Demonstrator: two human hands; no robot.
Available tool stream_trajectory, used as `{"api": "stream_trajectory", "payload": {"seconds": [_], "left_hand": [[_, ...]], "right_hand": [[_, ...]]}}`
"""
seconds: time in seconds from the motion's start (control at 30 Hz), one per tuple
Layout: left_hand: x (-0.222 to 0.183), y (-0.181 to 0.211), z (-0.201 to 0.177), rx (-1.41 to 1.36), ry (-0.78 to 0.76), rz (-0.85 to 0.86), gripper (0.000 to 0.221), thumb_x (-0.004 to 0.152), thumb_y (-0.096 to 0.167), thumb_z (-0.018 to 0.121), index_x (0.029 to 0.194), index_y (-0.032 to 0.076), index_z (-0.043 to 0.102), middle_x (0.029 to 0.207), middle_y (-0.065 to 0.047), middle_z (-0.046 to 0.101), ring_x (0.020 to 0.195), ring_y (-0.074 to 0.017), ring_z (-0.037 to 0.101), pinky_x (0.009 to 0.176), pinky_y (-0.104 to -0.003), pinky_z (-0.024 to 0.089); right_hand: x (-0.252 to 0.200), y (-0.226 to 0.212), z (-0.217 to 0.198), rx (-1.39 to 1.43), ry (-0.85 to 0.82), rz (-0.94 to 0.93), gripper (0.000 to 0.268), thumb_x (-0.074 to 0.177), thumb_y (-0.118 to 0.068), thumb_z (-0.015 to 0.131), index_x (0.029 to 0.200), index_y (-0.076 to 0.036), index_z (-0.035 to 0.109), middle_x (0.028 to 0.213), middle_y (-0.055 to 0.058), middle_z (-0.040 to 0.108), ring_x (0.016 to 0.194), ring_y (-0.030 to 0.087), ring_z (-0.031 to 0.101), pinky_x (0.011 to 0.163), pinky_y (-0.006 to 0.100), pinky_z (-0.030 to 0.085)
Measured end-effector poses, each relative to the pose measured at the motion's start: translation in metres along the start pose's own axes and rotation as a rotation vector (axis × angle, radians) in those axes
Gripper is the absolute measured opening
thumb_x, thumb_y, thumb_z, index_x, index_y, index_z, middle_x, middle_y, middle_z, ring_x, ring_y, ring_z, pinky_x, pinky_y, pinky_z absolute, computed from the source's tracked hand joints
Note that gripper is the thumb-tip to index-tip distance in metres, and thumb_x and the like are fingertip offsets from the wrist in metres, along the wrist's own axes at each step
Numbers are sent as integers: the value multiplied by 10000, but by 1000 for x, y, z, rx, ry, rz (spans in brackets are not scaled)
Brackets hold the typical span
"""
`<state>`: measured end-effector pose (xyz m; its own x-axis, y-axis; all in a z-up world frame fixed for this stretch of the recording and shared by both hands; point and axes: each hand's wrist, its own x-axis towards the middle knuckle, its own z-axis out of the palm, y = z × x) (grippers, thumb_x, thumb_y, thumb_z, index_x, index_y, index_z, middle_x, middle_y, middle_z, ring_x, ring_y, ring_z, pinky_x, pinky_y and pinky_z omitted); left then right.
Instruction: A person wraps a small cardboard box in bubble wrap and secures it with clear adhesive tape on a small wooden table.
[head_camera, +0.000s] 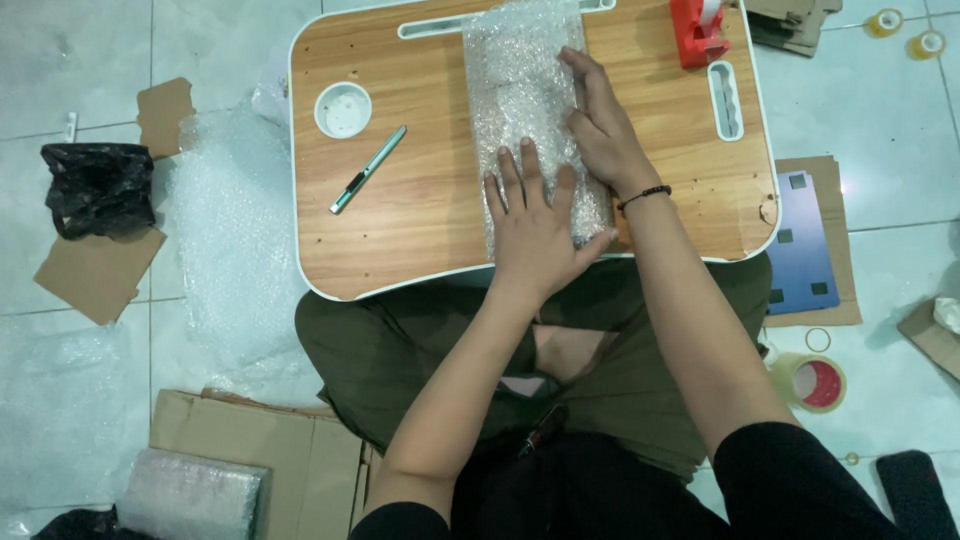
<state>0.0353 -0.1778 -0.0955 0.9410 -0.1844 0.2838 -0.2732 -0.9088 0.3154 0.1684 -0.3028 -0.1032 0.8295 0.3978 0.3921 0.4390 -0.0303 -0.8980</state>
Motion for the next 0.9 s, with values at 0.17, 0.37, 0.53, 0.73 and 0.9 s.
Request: {"api": "stream_trajectory", "payload": {"seconds": [0.17, 0.37, 0.53, 0.73, 0.9], "left_hand": [[0, 4, -7, 1, 35, -31, 729, 949, 502, 528, 1496, 26, 451, 1614, -380, 151, 1498, -620, 61, 1184, -754, 96], [5, 1, -23, -112, 109, -59, 578, 993, 205, 515, 1479, -87, 400, 1560, -359, 325, 1477, -588, 270, 1206, -681, 256], [4, -10, -45, -176, 317, -5, 423, 1011, 108, 541, 1367, -114, 490, 1419, -265, 442, 1339, -460, 450, 1171, -568, 363], [-28, -80, -65, -559, 608, -269, 481, 1144, 339, 228, 1416, 79, 527, 1246, -145, 496, 1212, -291, 486, 1069, -466, 397], [-74, -127, -75, 22, 539, -495, 396, 1092, 144, 374, 1300, -68, 636, 1223, -141, 509, 1129, -302, 421, 1050, -464, 267]], "right_hand": [[1, -4, 1, 46, 16, 18, 687, 942, 148, 372, 1577, -84, 256, 1652, 207, 295, 1588, 339, 194, 1320, 445, 133], [-1, -10, 0, 15, 88, 48, 483, 1104, -102, 351, 1579, -85, 262, 1642, 178, 324, 1560, 318, 268, 1301, 454, 208], [1, -14, 0, -35, 104, 41, 470, 1139, -272, 308, 1572, -91, 278, 1645, 143, 324, 1560, 307, 257, 1298, 473, 207], [-1, -13, 0, -50, 69, 47, 517, 1059, 26, 392, 1553, -116, 336, 1634, 159, 314, 1540, 335, 322, 1279, 456, 254], [1, -3, 3, -439, -1, 38, 783, 896, -284, 823, 1534, -98, 411, 1615, 156, 380, 1543, 368, 217, 1270, 577, 207]]}}
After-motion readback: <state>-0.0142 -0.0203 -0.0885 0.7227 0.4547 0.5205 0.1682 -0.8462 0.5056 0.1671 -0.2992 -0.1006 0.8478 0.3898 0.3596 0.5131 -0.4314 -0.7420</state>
